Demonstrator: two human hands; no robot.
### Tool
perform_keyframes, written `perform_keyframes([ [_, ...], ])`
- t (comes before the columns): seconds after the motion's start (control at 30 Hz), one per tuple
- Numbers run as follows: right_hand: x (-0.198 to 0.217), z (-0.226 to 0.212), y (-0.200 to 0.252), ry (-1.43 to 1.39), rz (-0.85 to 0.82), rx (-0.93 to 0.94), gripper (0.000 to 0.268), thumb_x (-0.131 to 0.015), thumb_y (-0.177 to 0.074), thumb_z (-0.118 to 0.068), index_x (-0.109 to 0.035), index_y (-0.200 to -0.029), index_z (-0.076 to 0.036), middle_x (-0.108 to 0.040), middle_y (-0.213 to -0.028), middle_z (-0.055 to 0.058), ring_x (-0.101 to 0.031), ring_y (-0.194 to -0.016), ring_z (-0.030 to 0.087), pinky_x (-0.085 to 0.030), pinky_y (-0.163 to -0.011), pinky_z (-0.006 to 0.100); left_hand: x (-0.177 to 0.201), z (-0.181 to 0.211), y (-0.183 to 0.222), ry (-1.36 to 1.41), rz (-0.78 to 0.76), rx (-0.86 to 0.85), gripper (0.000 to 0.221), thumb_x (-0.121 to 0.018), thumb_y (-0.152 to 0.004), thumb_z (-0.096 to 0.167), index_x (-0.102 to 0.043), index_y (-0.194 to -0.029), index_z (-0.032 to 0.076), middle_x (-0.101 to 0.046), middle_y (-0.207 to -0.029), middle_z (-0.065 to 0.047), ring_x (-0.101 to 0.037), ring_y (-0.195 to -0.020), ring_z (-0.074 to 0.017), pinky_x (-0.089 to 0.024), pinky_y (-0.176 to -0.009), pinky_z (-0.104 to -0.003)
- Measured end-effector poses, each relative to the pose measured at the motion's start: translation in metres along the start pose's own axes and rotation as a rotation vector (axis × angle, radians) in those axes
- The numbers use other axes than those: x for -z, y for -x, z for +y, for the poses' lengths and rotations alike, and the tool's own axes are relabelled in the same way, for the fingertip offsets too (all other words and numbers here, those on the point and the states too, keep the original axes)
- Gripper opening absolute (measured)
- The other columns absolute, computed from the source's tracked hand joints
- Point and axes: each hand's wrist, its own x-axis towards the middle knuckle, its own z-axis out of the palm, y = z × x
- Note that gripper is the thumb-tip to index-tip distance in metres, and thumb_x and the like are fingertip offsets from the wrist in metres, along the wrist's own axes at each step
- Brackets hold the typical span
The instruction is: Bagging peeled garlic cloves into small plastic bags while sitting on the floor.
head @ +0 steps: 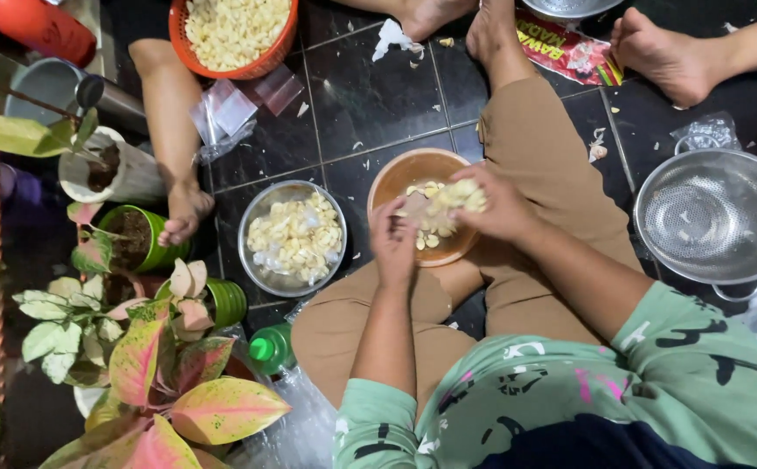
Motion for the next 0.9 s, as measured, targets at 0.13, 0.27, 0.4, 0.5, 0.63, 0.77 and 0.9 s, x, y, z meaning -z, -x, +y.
perform_keyframes([
  [0.13, -0.018, -0.012, 0.009, 0.264, -0.175, 0.015, 0.063, -0.088, -0.074, -0.026, -0.063, -0.131, -0.024, -0.073, -0.106, 0.019, -0.07, -0.103, 0.042, -0.056, -0.088, 0.052, -0.018, -0.005, 0.01, 0.075, -0.147, 0.042, 0.057, -0.073, -0.087, -0.006, -0.059, -0.142, 0.005, -0.052, -0.131, -0.009, -0.06, -0.085, -0.0074, -0.062, -0.073, -0.022],
  [0.27, -0.026, 0.0, 0.007, 0.237, -0.215, -0.029, 0.069, -0.087, -0.071, -0.019, -0.061, -0.135, -0.021, -0.072, -0.113, 0.019, -0.069, -0.105, 0.042, -0.055, -0.091, 0.053, -0.016, -0.024, 0.012, -0.204, -0.135, -0.013, 0.021, -0.078, -0.085, 0.006, -0.078, -0.103, 0.016, -0.066, -0.092, -0.001, -0.064, -0.086, -0.0171, -0.054, -0.082, -0.03],
  [0.4, -0.037, 0.059, 0.003, -0.118, -0.175, -0.149, 0.069, -0.088, -0.069, -0.009, -0.063, -0.132, -0.022, -0.074, -0.112, 0.005, -0.059, -0.085, 0.014, -0.052, -0.075, 0.025, -0.008, -0.053, 0.005, 0.085, -0.023, 0.327, 0.013, -0.061, -0.097, -0.001, -0.069, -0.103, 0.008, -0.065, -0.09, -0.003, -0.065, -0.066, -0.0061, -0.061, -0.055, -0.021],
  [0.5, -0.038, 0.085, 0.008, -0.192, -0.115, -0.179, 0.037, -0.082, -0.075, -0.005, -0.071, -0.11, -0.01, -0.068, -0.097, 0.0, -0.055, -0.077, 0.008, -0.05, -0.068, 0.021, -0.007, -0.046, 0.004, 0.176, 0.07, 0.386, 0.007, -0.062, -0.096, 0.002, -0.064, -0.1, 0.007, -0.061, -0.082, -0.005, -0.062, -0.057, -0.0073, -0.057, -0.046, -0.018],
  [0.63, -0.037, 0.079, 0.008, -0.094, -0.067, -0.145, 0.008, -0.081, -0.08, -0.011, -0.077, -0.086, -0.012, -0.069, -0.073, -0.001, -0.058, -0.068, 0.009, -0.046, -0.063, 0.024, -0.006, -0.044, 0.004, 0.199, 0.085, 0.369, 0.005, -0.062, -0.097, 0.001, -0.063, -0.1, 0.005, -0.06, -0.089, -0.008, -0.065, -0.065, -0.01, -0.057, -0.047, -0.021],
  [0.77, -0.033, 0.076, 0.006, -0.016, -0.043, 0.004, 0.006, -0.081, -0.083, -0.014, -0.076, -0.087, -0.012, -0.069, -0.077, 0.006, -0.064, -0.075, 0.019, -0.051, -0.073, 0.032, -0.005, -0.047, 0.002, 0.191, 0.096, 0.317, 0.005, -0.064, -0.096, 0.001, -0.064, -0.099, 0.005, -0.058, -0.086, -0.006, -0.064, -0.066, -0.0091, -0.056, -0.048, -0.019],
  [0.9, -0.02, 0.039, 0.003, 0.124, -0.039, 0.21, 0.008, -0.075, -0.091, -0.017, -0.07, -0.09, -0.011, -0.068, -0.08, 0.01, -0.069, -0.08, 0.032, -0.054, -0.074, 0.039, -0.002, -0.043, 0.0, 0.155, 0.1, 0.243, 0.005, -0.068, -0.094, 0.003, -0.067, -0.097, 0.007, -0.058, -0.073, -0.005, -0.056, -0.056, -0.0062, -0.049, -0.044, -0.018],
])
